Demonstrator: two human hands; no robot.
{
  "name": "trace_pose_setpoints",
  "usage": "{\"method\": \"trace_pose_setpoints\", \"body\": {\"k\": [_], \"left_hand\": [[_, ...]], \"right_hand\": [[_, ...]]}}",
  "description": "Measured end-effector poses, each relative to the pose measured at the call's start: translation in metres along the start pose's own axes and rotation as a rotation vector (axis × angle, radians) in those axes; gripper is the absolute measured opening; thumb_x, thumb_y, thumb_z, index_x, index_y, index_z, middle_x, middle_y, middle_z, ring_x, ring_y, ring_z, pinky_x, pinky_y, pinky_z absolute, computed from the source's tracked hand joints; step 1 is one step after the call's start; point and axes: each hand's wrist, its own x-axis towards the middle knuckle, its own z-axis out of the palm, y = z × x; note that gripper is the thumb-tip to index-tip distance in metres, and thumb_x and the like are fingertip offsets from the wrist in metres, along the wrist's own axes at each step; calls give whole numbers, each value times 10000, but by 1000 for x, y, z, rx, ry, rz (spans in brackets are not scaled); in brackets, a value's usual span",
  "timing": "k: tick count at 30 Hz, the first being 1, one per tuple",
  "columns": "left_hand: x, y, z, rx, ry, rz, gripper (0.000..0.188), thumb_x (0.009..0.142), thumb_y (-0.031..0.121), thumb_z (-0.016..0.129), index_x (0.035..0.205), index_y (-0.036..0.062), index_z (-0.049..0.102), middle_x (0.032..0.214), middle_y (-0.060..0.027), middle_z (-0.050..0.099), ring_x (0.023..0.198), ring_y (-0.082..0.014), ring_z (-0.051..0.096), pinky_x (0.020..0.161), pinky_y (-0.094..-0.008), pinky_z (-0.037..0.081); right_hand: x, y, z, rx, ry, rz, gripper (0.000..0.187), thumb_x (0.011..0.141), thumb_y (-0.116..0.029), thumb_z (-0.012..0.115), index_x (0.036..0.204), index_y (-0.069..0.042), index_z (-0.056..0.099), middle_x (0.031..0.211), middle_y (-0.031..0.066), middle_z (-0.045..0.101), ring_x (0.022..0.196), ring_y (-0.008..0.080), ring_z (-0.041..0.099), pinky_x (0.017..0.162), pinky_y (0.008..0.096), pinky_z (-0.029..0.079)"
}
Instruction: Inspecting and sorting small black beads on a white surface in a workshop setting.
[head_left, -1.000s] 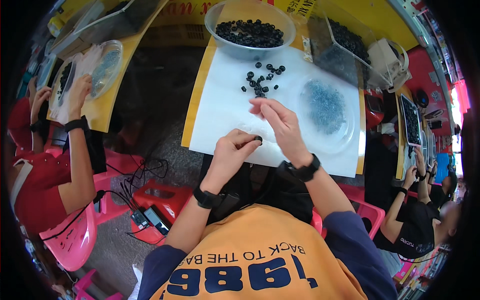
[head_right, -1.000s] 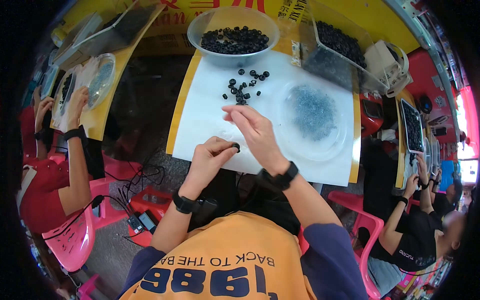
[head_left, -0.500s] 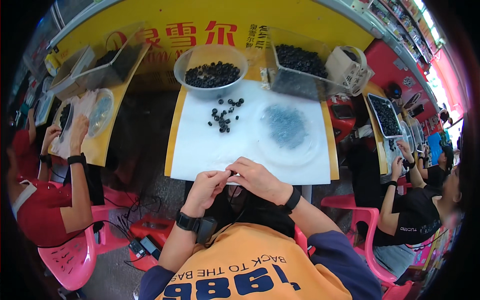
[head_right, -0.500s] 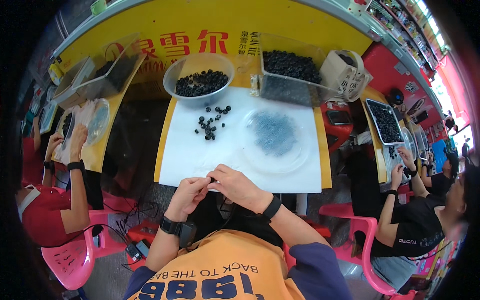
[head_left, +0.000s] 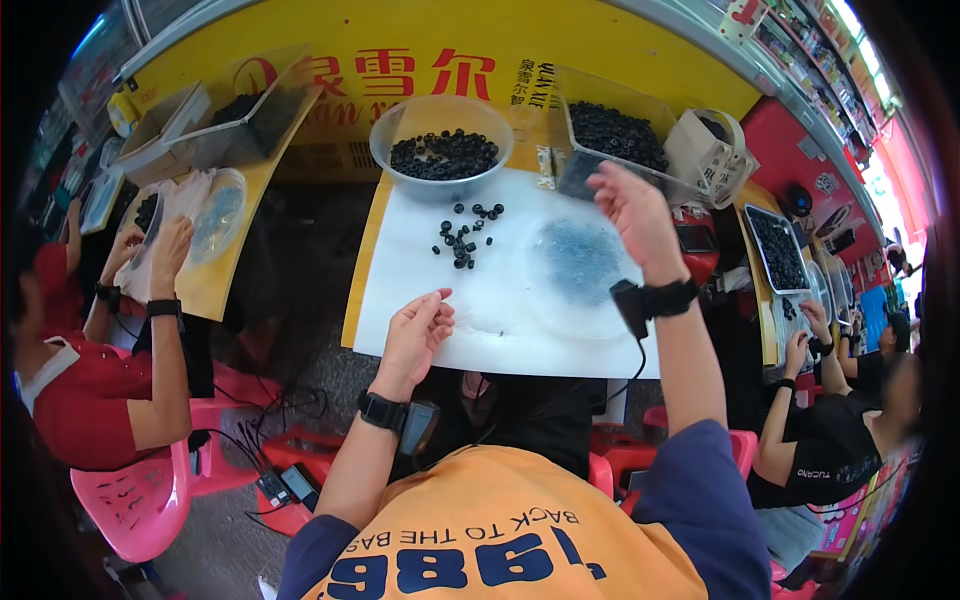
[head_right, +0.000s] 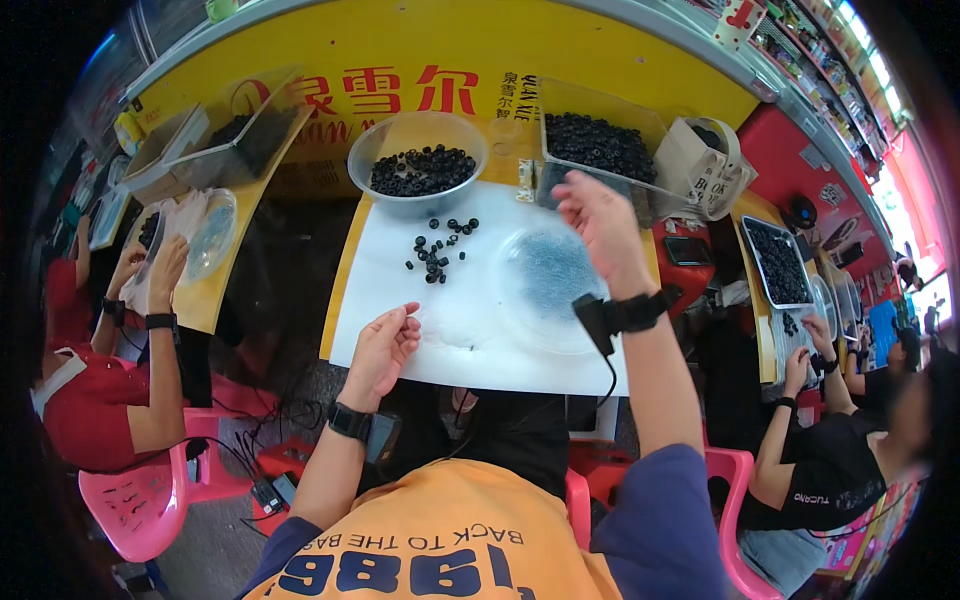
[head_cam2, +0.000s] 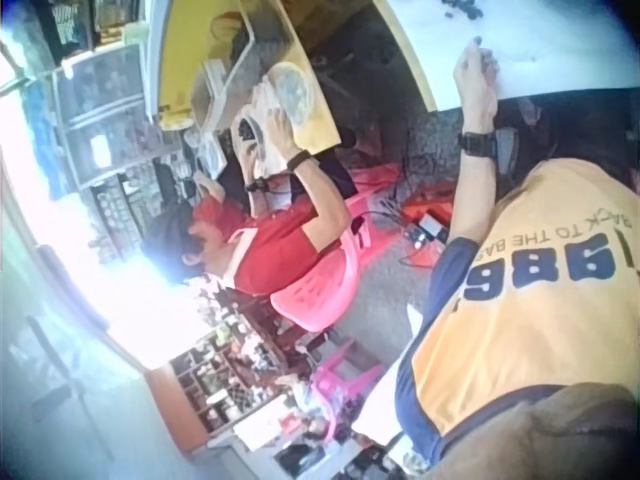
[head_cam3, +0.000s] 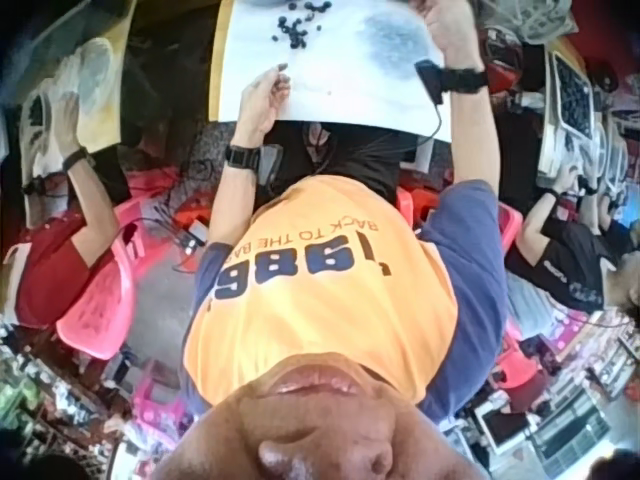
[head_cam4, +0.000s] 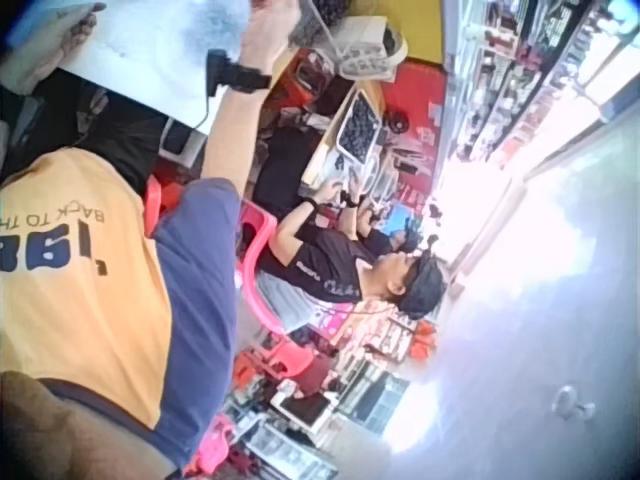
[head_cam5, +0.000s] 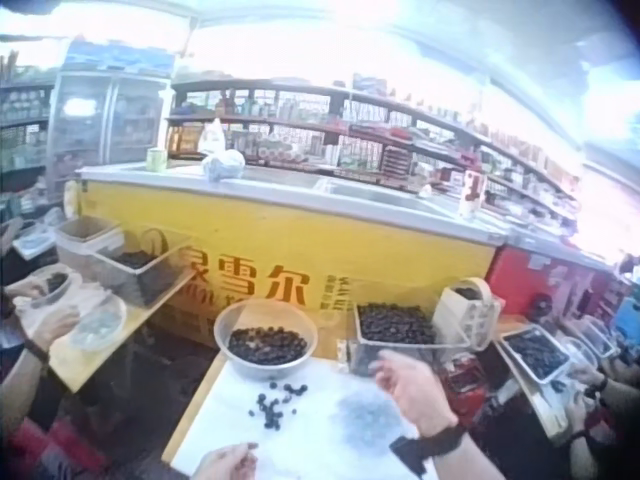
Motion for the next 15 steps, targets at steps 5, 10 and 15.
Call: {"method": "trace_pose_setpoints", "body": {"k": [5, 10, 15], "left_hand": [[7, -13, -4, -45, 16, 74, 300, 1037, 173, 526, 1244, -39, 575, 1053, -96, 653, 963, -163, 654, 878, -282, 559], [4, -15, -7, -30, -4, 79, 293, 1038, 141, 513, 1250, -54, 568, 1110, -126, 645, 1029, -195, 655, 922, -305, 553], [0, -15, -8, -57, 1, 73, 291, 1033, 117, 518, 1254, -65, 570, 1138, -137, 641, 1051, -207, 655, 926, -310, 552]], "right_hand": [[-27, 65, 40, -885, -319, -61, 286, 895, -141, 674, 1153, -18, 687, 1002, 107, 715, 858, 222, 661, 744, 330, 527], [-11, 124, 65, -1274, -316, -358, 267, 862, -81, 652, 1121, -30, 688, 1038, 212, 655, 967, 418, 634, 834, 457, 528], [-2, 140, 80, -1369, -335, -373, 251, 824, -43, 648, 1071, -30, 695, 1032, 189, 635, 956, 379, 629, 839, 440, 526]]}}
